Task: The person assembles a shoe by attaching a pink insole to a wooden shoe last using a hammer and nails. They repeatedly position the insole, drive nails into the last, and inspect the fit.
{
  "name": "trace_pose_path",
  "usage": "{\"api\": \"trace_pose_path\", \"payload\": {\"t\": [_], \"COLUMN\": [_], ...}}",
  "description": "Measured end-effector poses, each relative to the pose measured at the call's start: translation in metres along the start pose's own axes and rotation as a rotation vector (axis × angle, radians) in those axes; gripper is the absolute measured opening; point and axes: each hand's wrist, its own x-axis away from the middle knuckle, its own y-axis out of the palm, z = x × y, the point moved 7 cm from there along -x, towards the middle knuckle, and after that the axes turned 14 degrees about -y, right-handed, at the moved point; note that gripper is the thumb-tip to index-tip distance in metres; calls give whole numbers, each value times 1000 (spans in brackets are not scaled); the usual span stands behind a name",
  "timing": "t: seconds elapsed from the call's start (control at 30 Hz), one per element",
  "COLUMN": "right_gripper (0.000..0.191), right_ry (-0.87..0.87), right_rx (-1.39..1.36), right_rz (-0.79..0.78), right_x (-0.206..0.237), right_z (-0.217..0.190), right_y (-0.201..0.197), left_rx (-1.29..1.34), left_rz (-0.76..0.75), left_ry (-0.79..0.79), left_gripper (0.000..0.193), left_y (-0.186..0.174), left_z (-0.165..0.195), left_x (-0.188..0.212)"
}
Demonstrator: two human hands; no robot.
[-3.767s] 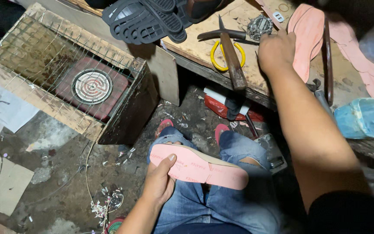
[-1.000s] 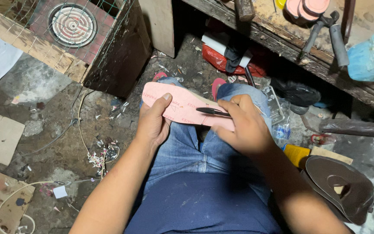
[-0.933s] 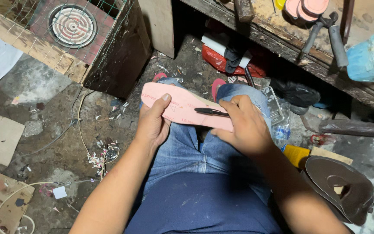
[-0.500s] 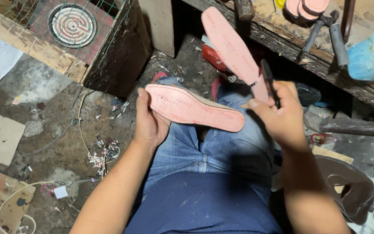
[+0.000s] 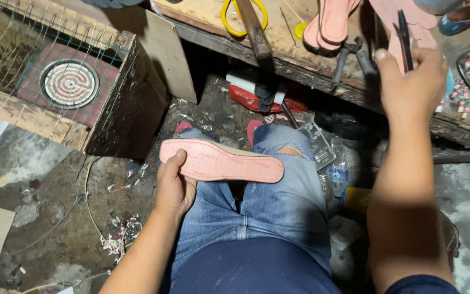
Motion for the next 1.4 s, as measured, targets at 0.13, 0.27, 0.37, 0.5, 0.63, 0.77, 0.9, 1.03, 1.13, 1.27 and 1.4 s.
{"api": "trace_pose_path", "payload": {"t": [0.13, 0.27, 0.37, 0.5, 0.63, 0.77, 0.9, 1.03, 1.13, 1.27, 1.4], "right_gripper": [58, 26, 35, 30, 43, 38, 46, 38, 27, 26, 46], "right_ry": [-1, -60, 242, -13, -64, 63, -24, -28, -82, 169, 412], "right_rx": [-90, -236, -295, -16, 168, 447, 544, 555, 116, -903, -1304], "right_rz": [-10, 113, -53, -204, -246, -565, -655, -711, -364, -423, -879], "right_x": [-28, -51, -58, -84, -106, -117, -125, -124, -102, -5, 125], "right_z": [15, 33, 65, 60, 60, 78, 75, 66, 22, -49, -144], "right_y": [25, 38, 49, 39, 53, 95, 113, 107, 64, 48, 69], "left_rx": [4, -3, -5, -10, -15, -30, -15, 31, 91, 109, 180], "left_rz": [15, 28, 31, 22, 21, 18, 13, -45, -95, -155, -87], "left_ry": [-2, -4, -2, -16, -14, -14, -24, -57, -77, -136, -156], "left_gripper": [36, 36, 36, 38, 40, 42, 43, 42, 42, 50, 57], "left_y": [0, 0, 0, 1, 3, 5, 3, -1, -7, -14, -18], "left_z": [0, 0, 0, 0, 0, 0, 2, 1, 1, 3, 1], "left_x": [1, 2, 2, 2, 1, 0, -2, -3, -4, -1, 2]}}
